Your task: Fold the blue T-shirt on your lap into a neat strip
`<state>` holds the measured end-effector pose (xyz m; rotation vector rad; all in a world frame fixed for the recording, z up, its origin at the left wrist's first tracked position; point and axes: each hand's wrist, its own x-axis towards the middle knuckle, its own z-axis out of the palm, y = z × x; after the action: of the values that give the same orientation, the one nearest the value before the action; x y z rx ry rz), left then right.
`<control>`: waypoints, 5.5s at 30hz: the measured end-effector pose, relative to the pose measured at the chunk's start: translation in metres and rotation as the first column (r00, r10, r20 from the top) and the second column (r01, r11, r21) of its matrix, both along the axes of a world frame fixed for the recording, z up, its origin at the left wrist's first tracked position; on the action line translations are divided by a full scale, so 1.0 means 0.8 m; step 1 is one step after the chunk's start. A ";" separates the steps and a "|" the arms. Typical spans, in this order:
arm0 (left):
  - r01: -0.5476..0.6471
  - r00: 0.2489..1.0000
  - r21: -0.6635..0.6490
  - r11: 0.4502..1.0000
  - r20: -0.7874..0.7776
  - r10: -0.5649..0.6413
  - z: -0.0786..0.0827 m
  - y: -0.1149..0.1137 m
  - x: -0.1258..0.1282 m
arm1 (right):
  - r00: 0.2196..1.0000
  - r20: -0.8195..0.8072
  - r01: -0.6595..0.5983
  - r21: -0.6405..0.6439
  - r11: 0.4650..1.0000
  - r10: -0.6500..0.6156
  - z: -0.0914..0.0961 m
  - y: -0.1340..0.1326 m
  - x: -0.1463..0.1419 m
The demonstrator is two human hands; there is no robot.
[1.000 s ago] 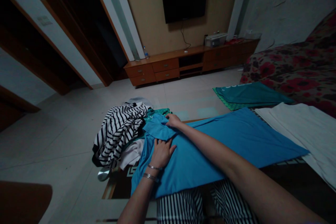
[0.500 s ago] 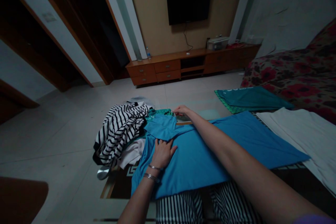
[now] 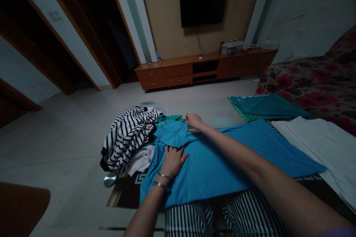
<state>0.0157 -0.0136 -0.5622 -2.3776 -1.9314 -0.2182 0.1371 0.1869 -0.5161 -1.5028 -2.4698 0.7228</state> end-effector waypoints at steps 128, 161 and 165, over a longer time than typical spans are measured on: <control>0.256 0.919 -0.087 0.963 -0.287 -0.270 0.053 0.145 0.105 | 0.996 -0.066 -0.022 0.458 0.889 0.059 -0.084 -0.012 0.174; 0.114 0.987 -0.082 0.990 -0.103 -0.122 -0.018 0.102 0.076 | 0.570 0.095 0.715 0.433 0.549 -0.816 -0.073 0.035 0.442; 0.078 0.990 -0.007 0.997 -0.114 -0.079 -0.012 0.081 0.076 | 0.748 0.014 0.524 0.602 0.603 -0.664 -0.058 -0.015 0.444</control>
<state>0.0763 0.0510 -0.5716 -2.4132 -1.7925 -0.0817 0.4924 0.1752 -0.5625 -2.0315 -1.8024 -0.3221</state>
